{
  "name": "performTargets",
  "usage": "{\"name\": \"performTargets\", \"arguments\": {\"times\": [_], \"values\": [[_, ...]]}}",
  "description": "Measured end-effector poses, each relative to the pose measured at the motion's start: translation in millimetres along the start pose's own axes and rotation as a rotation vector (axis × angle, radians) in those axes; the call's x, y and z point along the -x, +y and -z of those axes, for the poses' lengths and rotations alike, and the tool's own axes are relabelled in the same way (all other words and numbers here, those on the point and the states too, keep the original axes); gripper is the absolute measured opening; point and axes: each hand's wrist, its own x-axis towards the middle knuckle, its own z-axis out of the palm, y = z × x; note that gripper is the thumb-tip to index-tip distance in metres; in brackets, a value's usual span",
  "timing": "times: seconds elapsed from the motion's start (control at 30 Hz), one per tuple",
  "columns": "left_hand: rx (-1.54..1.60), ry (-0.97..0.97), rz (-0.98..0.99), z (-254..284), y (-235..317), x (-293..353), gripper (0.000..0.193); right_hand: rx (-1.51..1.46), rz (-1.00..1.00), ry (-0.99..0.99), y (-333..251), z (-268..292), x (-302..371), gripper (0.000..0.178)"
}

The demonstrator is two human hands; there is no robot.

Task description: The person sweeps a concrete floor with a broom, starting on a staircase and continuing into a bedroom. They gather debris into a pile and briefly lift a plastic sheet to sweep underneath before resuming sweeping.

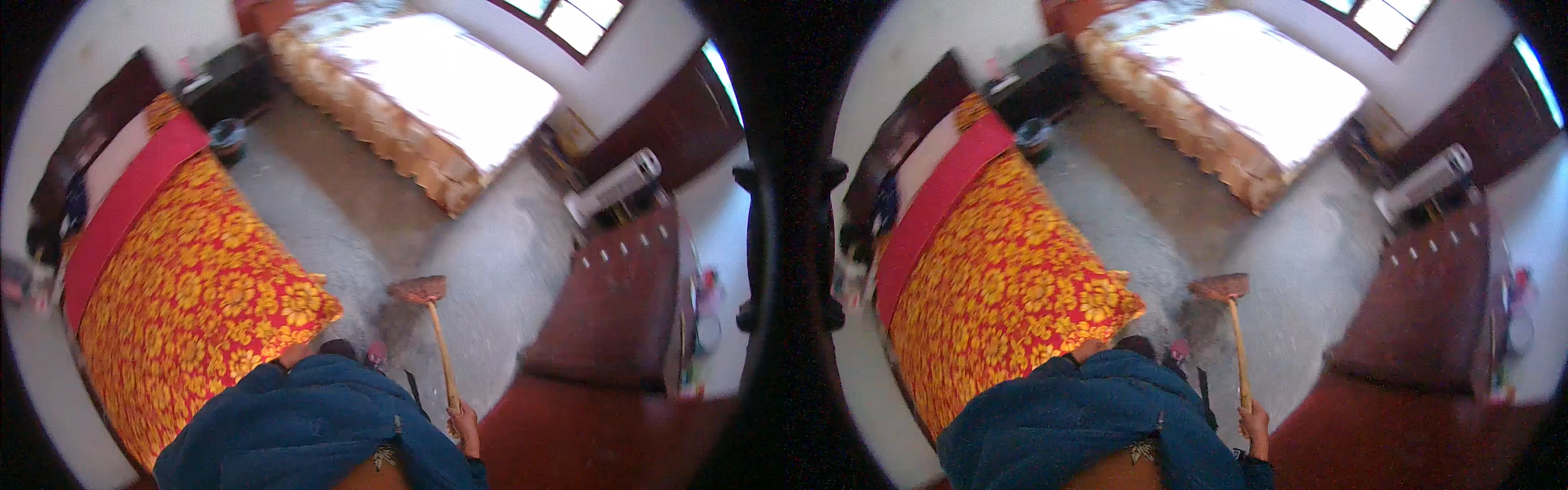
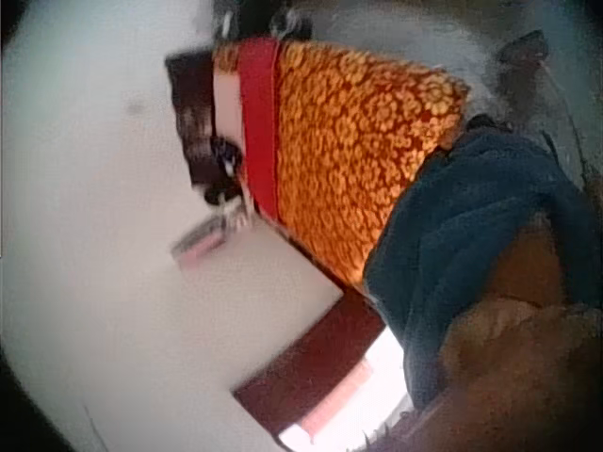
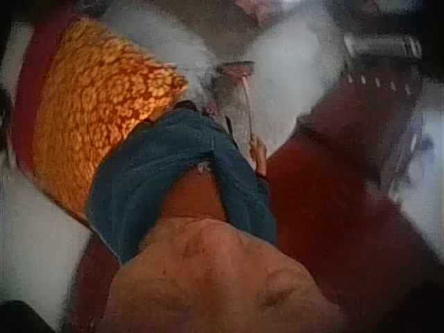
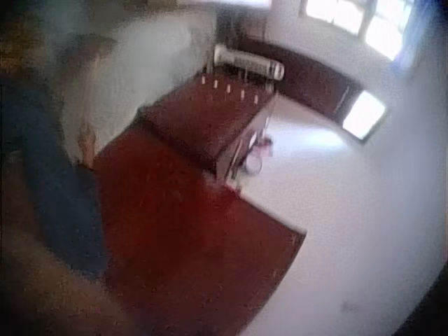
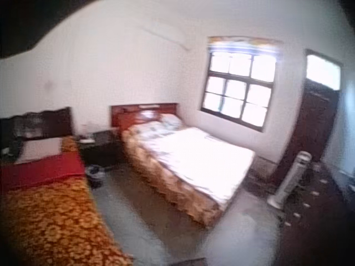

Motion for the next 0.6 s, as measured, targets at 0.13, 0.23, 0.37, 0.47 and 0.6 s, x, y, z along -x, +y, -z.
{"name": "performTargets", "arguments": {"times": [0.13, 0.23, 0.37, 0.47, 0.6], "values": [[0.034, 0.132, 0.041, 20.8, 1.3, -18.0, 0.043, -0.038, 0.130, -0.141, -94.0, 1.3, -80.0, 0.028], [-0.182, 0.127, 0.097, 18.7, -19.7, -34.1, 0.046, -0.022, 0.132, -0.203, -166.1, -12.9, -125.6, 0.032], [-0.036, 0.103, 0.196, 2.7, -37.4, -63.6, 0.045, -0.001, 0.088, -0.328, -269.6, -39.5, -175.0, 0.036], [-0.045, 0.084, 0.301, 10.1, -18.4, -102.9, 0.038, 0.118, 0.084, -0.300, -342.5, -62.3, -212.0, 0.040], [0.151, 0.240, 0.232, 79.8, 25.4, -155.2, 0.033, 0.382, 0.244, -0.355, -442.9, -90.6, -270.7, 0.046]]}}
